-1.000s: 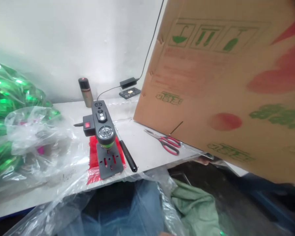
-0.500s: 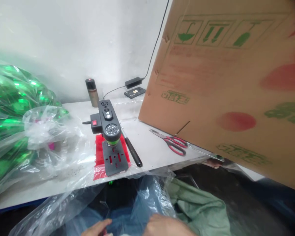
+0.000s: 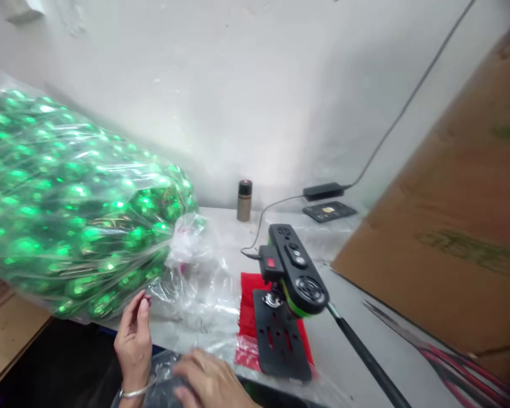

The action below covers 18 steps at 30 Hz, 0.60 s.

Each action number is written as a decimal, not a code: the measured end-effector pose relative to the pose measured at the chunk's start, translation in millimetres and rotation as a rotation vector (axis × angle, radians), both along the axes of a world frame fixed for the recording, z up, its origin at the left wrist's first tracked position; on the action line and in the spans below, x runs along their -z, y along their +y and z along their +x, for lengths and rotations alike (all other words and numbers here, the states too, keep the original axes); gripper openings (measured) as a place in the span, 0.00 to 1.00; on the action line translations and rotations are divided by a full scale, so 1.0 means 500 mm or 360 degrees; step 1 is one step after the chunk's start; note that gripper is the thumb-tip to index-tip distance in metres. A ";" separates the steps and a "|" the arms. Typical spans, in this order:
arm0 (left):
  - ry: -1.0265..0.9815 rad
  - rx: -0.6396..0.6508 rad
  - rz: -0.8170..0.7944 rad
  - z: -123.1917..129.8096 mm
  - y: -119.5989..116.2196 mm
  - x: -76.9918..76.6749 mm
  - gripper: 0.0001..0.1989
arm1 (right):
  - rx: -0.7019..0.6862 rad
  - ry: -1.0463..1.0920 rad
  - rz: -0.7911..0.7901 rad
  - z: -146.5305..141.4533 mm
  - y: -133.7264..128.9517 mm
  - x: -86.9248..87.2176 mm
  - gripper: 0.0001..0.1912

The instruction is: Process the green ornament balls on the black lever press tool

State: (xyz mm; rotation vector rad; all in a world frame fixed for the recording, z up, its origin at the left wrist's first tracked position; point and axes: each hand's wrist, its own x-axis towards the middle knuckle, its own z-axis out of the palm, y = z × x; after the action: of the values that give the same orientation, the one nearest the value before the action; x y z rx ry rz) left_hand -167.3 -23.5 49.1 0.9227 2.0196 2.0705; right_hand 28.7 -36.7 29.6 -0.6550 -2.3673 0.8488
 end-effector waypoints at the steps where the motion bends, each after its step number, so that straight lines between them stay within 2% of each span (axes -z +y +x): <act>1: -0.0022 -0.0068 0.0051 -0.015 0.012 0.001 0.33 | 0.0097 0.0168 0.0059 -0.034 0.032 -0.043 0.18; 3: -0.0022 -0.0105 0.0081 -0.044 0.032 0.002 0.33 | 0.0309 0.0338 0.0255 -0.097 0.107 -0.132 0.23; 5: 0.0089 -0.0102 0.0082 -0.065 0.048 0.000 0.31 | 0.0551 0.0194 0.0385 -0.157 0.191 -0.211 0.26; 8: 0.0489 -0.0117 0.0086 -0.077 0.066 -0.016 0.26 | 0.0596 0.0112 0.0416 -0.241 0.300 -0.288 0.29; 10: 0.0750 -0.0140 0.0102 -0.076 0.077 -0.034 0.22 | 0.0526 0.0023 0.0422 -0.287 0.345 -0.306 0.24; 13: 0.0982 -0.0183 0.0154 -0.075 0.097 -0.068 0.18 | 0.0508 -0.0143 0.0363 -0.321 0.373 -0.295 0.22; 18: 0.1326 -0.0145 0.0183 -0.111 0.153 -0.118 0.16 | 0.0541 -0.0305 0.0334 -0.303 0.365 -0.251 0.21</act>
State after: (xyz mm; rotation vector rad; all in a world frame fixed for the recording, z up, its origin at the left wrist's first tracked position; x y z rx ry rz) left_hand -223.0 53.2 108.1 2.0097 2.3027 2.0555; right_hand -123.0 146.0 155.3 -1.0497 -2.3698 0.3998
